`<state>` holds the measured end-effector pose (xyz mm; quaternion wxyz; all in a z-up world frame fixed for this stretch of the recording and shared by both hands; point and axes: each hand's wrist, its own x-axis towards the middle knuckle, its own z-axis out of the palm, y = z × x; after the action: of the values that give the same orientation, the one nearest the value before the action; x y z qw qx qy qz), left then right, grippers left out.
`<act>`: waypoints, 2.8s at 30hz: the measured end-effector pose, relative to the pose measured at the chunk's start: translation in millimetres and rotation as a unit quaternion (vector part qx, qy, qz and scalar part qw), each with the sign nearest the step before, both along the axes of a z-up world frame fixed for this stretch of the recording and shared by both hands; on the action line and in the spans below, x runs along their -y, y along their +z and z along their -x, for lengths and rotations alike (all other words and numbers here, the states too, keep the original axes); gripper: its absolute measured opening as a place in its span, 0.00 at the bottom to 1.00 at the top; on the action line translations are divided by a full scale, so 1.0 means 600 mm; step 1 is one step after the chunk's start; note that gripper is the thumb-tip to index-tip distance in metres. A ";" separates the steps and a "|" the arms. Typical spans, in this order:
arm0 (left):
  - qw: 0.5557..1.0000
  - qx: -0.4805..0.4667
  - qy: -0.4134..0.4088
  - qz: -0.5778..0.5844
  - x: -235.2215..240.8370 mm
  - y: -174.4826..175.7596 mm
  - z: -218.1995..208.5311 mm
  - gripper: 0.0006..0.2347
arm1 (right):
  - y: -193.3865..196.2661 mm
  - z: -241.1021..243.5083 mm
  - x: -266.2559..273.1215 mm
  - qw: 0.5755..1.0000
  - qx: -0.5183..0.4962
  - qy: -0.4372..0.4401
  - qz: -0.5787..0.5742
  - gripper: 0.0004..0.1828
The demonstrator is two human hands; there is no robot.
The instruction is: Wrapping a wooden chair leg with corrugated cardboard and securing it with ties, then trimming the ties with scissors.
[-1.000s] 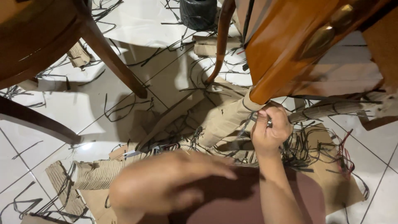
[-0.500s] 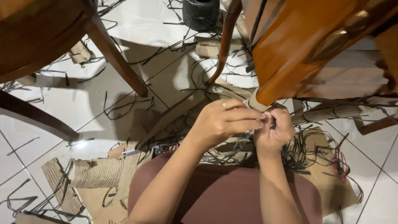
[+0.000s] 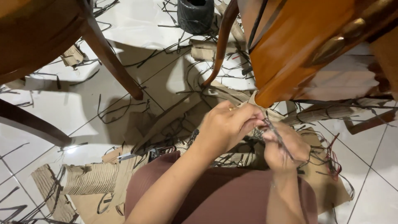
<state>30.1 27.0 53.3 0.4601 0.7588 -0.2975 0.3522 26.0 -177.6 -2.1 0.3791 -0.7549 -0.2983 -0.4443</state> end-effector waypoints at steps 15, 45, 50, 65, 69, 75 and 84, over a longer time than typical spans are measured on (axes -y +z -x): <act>0.994 0.047 -0.049 -0.086 -0.010 -0.016 -0.022 0.06 | 0.090 0.027 -0.080 0.996 0.042 0.075 -0.001 0.06; 0.993 0.036 -0.104 -0.053 -0.009 -0.028 -0.019 0.15 | 0.047 0.030 -0.064 0.998 -0.057 0.023 -0.024 0.21; 0.988 -0.006 -0.150 0.032 -0.012 -0.017 -0.013 0.16 | 0.046 0.035 -0.045 0.998 -0.038 -0.032 -0.034 0.11; 0.993 0.013 -0.087 0.074 0.001 -0.009 -0.003 0.04 | 0.041 0.078 -0.019 0.965 -0.203 -0.163 0.014 0.08; 0.995 0.023 -0.059 0.071 0.004 -0.005 -0.002 0.05 | -0.004 0.051 -0.019 0.946 -0.279 -0.114 -0.121 0.06; 0.990 -0.015 -0.036 0.134 0.006 -0.026 -0.006 0.04 | -0.015 0.016 -0.077 0.880 -0.321 0.017 -0.351 0.05; 0.992 -0.010 -0.069 0.109 -0.002 -0.037 -0.007 0.04 | -0.011 0.018 -0.108 0.899 -0.264 -0.034 -0.348 0.09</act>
<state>34.1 28.5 31.1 0.5663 0.6853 -0.3041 0.3424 15.1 -113.1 -8.7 0.6673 -0.6741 0.0124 -0.3166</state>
